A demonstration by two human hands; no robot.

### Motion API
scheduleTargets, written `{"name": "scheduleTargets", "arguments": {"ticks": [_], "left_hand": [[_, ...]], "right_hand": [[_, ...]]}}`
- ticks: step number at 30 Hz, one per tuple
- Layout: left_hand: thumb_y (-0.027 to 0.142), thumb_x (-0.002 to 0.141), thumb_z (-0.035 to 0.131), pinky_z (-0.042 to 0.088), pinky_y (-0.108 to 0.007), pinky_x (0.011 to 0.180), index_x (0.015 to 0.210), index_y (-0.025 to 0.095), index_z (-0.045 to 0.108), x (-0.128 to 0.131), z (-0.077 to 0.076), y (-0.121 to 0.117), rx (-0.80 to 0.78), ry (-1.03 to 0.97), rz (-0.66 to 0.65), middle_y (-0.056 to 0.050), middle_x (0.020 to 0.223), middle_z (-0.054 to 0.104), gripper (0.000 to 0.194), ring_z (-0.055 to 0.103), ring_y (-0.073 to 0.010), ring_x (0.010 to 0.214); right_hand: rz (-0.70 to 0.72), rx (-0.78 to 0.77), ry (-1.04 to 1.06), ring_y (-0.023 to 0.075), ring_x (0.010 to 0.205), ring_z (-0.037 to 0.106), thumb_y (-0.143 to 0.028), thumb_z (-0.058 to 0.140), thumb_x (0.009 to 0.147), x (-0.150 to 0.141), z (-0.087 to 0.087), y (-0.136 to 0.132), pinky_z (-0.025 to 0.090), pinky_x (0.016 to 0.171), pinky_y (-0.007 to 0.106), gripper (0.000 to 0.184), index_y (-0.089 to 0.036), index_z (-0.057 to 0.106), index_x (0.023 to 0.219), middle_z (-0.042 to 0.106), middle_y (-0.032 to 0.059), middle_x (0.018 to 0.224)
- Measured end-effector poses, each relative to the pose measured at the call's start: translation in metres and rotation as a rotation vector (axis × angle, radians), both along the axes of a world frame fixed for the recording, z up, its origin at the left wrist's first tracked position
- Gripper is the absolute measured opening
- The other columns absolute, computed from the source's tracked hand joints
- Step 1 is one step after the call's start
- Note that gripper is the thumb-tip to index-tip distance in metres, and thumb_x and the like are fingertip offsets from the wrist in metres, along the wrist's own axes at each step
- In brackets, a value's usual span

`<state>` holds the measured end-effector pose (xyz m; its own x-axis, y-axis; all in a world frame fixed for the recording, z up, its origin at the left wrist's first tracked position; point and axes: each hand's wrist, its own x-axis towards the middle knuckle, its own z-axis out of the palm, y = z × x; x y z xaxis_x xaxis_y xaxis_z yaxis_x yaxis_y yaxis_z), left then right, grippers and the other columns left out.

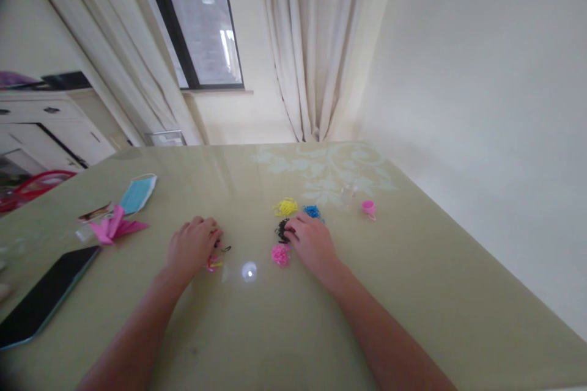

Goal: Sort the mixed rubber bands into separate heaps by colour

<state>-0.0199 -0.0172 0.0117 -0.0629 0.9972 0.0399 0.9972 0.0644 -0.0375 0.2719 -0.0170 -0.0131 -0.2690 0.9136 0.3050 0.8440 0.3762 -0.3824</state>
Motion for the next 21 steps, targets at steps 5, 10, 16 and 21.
{"name": "scheduleTargets", "arguments": {"ticks": [5,10,16,21], "left_hand": [[0.018,0.103,0.041,0.053,-0.037,0.086,0.102,0.019,0.072,-0.005,-0.007,0.008,0.0,-0.133,-0.029,-0.013,0.108,0.073,0.031,0.072,-0.0289,0.102],[0.025,0.1,0.048,0.053,-0.04,0.088,0.099,0.021,0.074,-0.009,-0.005,0.012,0.102,-0.31,-0.054,-0.012,0.107,0.075,0.026,0.072,-0.0296,0.1],[0.044,0.092,0.06,0.055,-0.036,0.077,0.096,0.02,0.076,-0.009,-0.003,0.02,0.196,-0.83,-0.081,-0.008,0.094,0.079,0.029,0.072,-0.0234,0.079],[0.058,0.083,0.078,0.056,-0.032,0.078,0.091,0.019,0.076,0.005,0.007,0.014,0.228,-1.292,-0.157,-0.007,0.088,0.08,0.04,0.072,-0.0214,0.083]], "right_hand": [[0.002,-0.013,0.023,0.021,0.087,0.071,-0.018,0.072,0.099,0.004,0.001,0.002,0.052,0.081,0.034,0.009,-0.021,0.08,0.102,0.077,0.0055,0.104],[-0.012,0.009,0.045,0.0196,0.081,0.069,-0.019,0.069,0.101,0.005,0.005,0.0,0.051,0.079,0.033,0.012,-0.021,0.08,0.101,0.076,0.0051,0.1],[-0.007,0.015,0.07,0.0185,0.074,0.066,-0.019,0.07,0.101,0.001,0.009,-0.003,0.049,0.076,0.032,0.011,-0.021,0.08,0.099,0.075,0.0051,0.097],[0.037,0.055,0.162,0.0189,0.073,0.065,-0.022,0.066,0.103,-0.001,0.014,-0.007,0.05,0.074,0.033,0.014,-0.021,0.079,0.098,0.075,0.006,0.097]]}}
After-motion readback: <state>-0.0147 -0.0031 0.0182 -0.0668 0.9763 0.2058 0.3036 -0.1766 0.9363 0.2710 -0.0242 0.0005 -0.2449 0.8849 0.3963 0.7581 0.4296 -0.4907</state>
